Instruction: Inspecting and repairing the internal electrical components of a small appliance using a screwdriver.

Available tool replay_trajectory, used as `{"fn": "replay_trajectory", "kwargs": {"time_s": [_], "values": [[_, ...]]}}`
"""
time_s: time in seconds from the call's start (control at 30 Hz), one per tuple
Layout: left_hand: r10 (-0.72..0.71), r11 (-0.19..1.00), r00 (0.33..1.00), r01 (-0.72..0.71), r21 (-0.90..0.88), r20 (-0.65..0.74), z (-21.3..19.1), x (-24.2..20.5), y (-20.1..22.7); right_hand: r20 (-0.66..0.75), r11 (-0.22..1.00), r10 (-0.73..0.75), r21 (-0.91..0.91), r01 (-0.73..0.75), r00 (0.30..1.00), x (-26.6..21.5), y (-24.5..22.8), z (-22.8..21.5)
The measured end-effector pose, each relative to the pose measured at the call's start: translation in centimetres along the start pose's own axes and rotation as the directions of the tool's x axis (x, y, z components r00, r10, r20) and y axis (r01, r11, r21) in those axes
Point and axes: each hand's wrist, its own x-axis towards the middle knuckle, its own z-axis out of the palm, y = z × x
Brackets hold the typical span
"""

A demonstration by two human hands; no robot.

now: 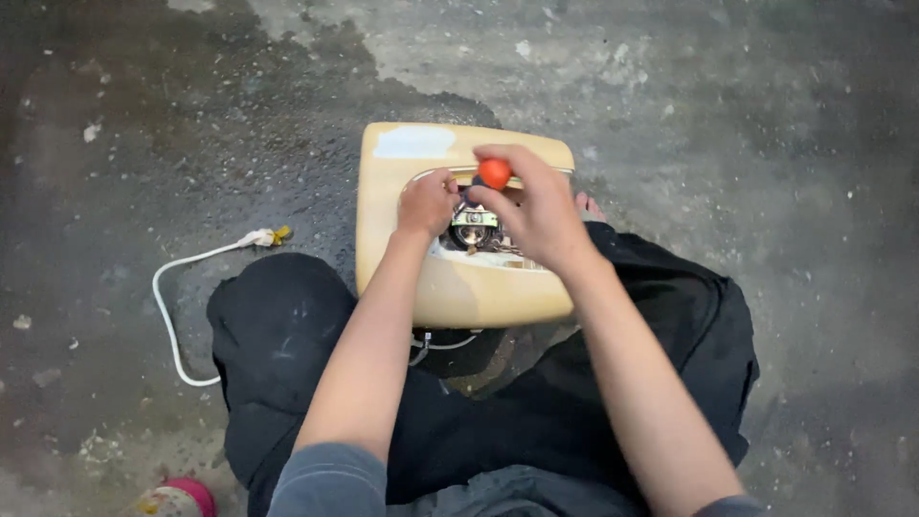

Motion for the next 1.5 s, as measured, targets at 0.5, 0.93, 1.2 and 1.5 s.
{"fn": "replay_trajectory", "kwargs": {"time_s": [0.5,0.93,1.2,1.5], "values": [[-0.001,0.999,1.000,0.002,-0.048,0.020,-0.2,0.3,0.5,0.214,0.972,0.094,0.192,-0.136,0.972,2.3,2.2,-0.7],[-0.064,0.996,0.998,0.065,-0.060,0.026,-0.5,-0.2,1.0,0.004,0.946,0.095,-0.312,-0.089,0.995,2.3,-0.4,-0.8],[-0.086,0.996,0.996,0.087,-0.033,0.031,-1.6,-1.3,2.2,-0.333,0.942,0.101,-0.273,-0.198,0.938,2.7,0.2,3.3],[-0.021,1.000,0.997,0.022,-0.015,0.068,-1.5,-1.5,1.0,-0.631,0.953,0.281,0.094,-0.288,0.723,3.1,1.4,8.1]]}}
